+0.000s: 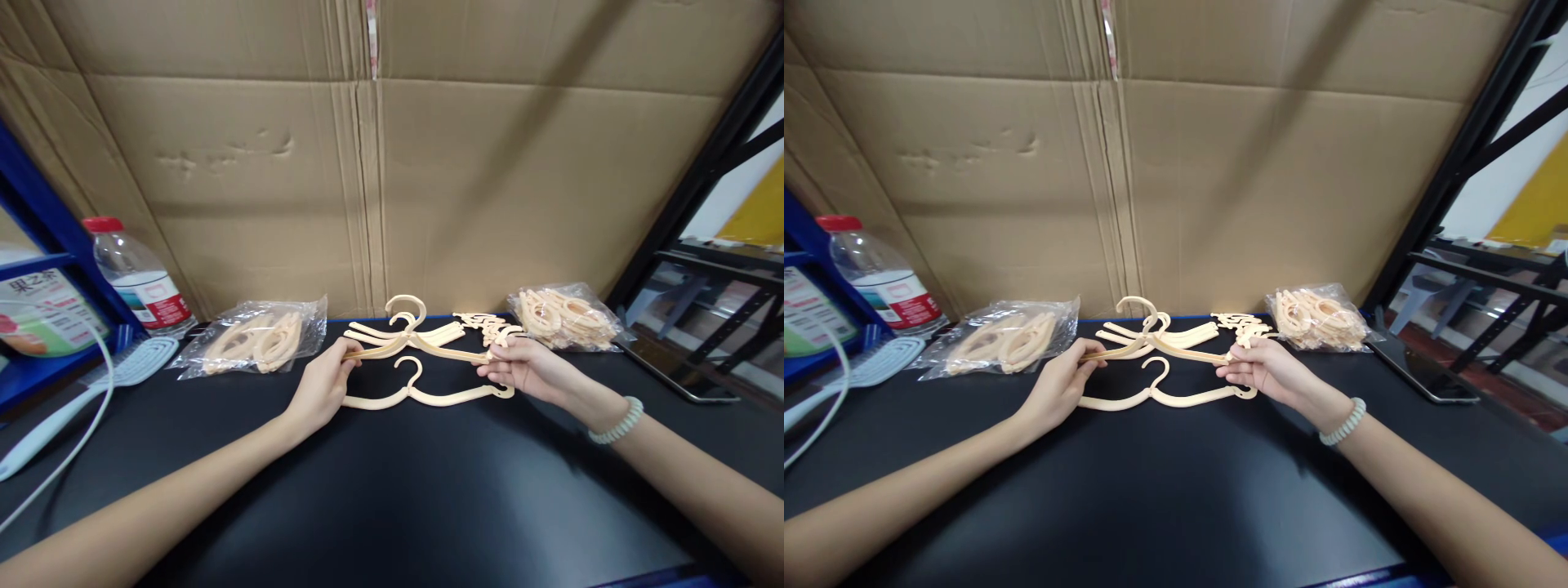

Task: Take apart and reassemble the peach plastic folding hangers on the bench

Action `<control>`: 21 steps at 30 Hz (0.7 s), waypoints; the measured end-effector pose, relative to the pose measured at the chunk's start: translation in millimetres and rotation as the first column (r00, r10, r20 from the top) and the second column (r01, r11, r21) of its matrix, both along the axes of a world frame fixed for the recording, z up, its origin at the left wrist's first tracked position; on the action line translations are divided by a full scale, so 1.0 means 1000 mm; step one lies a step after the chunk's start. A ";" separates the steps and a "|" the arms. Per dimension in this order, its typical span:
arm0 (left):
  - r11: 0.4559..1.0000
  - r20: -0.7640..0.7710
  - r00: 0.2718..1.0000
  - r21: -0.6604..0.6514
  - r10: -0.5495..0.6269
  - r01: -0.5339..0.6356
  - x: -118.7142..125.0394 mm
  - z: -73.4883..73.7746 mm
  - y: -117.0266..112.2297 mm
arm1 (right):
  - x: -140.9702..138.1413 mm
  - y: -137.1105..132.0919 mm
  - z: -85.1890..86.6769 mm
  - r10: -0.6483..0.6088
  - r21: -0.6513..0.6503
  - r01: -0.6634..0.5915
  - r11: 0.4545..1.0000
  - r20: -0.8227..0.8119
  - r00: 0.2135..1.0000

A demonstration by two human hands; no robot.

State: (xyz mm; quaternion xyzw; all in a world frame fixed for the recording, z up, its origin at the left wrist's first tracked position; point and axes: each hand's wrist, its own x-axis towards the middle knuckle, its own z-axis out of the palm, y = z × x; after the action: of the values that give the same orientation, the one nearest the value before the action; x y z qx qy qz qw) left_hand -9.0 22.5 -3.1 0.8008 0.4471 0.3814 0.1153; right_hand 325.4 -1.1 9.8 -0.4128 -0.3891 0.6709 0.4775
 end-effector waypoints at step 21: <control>1.000 -0.049 0.998 0.007 -0.028 0.028 0.001 0.002 -0.002 | -0.018 -0.006 -0.009 -0.295 0.345 0.223 0.912 0.173 0.940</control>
State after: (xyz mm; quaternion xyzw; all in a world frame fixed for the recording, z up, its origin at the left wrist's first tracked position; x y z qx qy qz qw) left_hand -7.5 20.2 -0.8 0.8166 0.4370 0.3618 0.1067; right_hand 307.3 -6.7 0.7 -0.4499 -0.4851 0.4789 0.5769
